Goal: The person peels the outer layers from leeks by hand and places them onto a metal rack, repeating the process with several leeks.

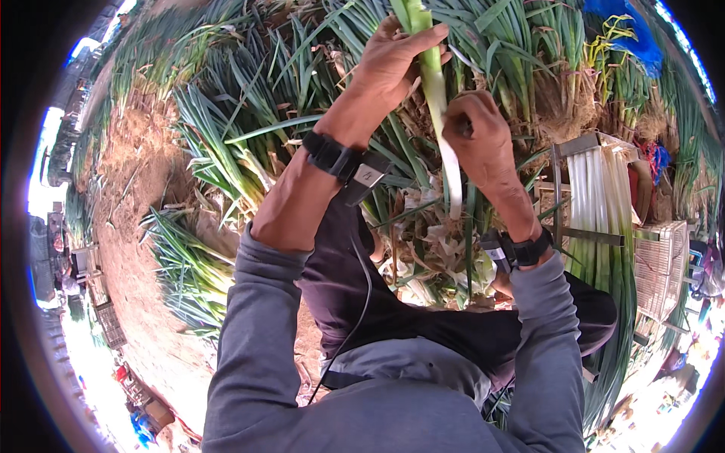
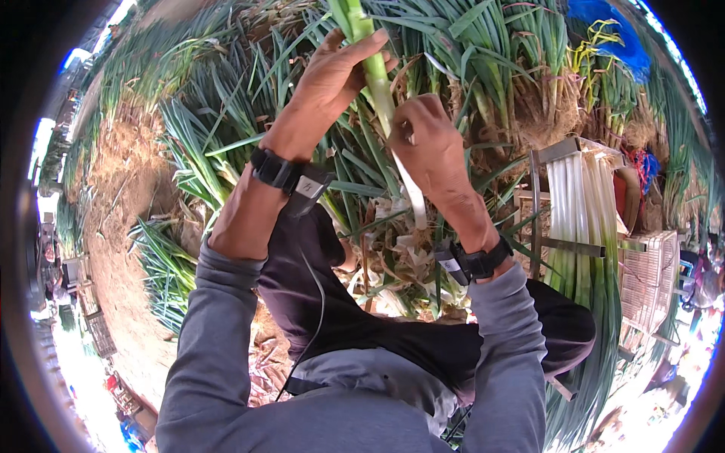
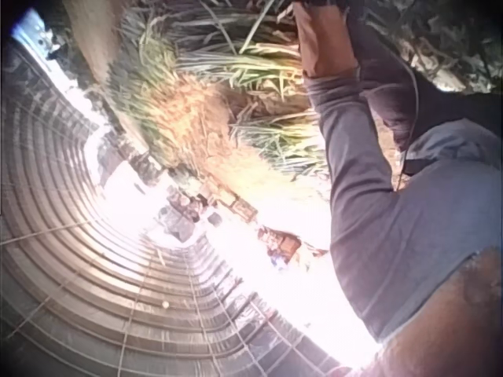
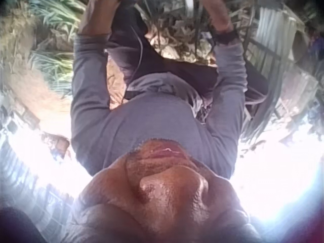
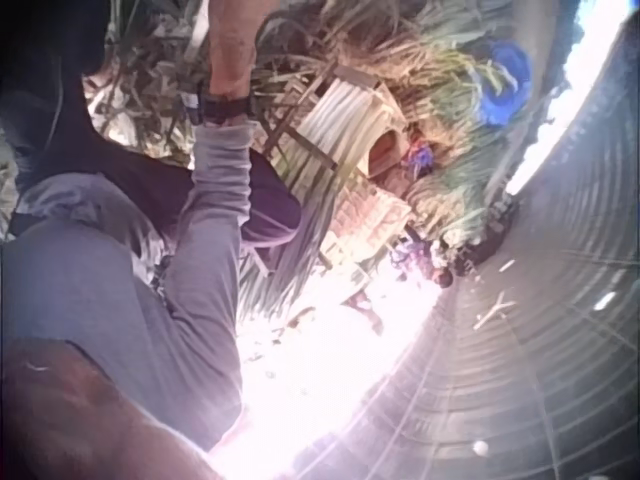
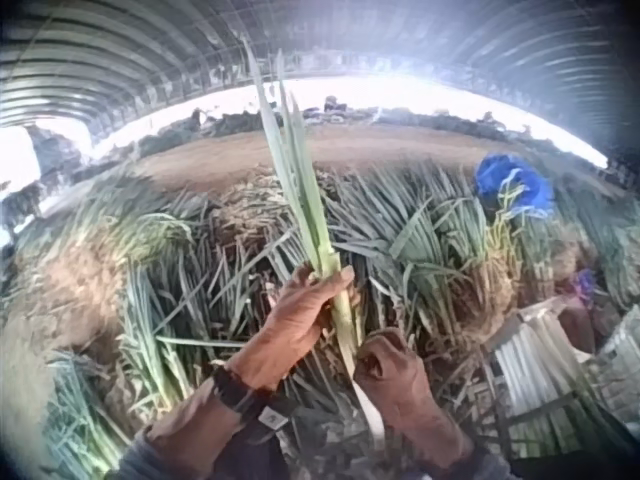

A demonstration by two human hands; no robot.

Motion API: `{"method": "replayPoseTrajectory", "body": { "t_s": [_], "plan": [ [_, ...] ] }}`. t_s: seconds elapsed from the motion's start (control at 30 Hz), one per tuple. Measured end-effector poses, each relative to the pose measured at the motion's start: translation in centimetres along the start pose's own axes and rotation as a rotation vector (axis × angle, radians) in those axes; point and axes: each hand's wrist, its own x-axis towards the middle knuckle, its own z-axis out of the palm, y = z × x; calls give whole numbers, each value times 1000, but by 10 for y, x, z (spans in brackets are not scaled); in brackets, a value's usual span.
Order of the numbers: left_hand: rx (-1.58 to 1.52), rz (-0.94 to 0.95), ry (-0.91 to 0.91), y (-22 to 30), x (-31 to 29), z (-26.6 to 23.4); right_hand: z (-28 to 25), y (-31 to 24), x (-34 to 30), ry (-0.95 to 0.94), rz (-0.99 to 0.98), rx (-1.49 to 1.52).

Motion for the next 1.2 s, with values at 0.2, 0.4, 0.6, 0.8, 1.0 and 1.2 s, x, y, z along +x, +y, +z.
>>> {"method": "replayPoseTrajectory", "body": {
  "t_s": [0.2,0.4,0.6,0.8,1.0,1.2],
  "plan": [
    [-128,17,37,-6,-7,13,-3,-9,-10,-112,92,112],
    [-162,18,-63,-9,-6,11,-17,-13,-4,-213,556,486],
    [-114,56,-79,-10,6,-3,-16,-48,-23,-339,126,353],
    [-138,90,-36,9,-6,2,-27,-34,-21,-79,572,429],
    [-140,19,-35,0,-12,20,-14,5,10,-208,477,331],
    [-134,150,-2,-3,-6,17,-2,-3,1,-108,3,-15]
  ]
}}
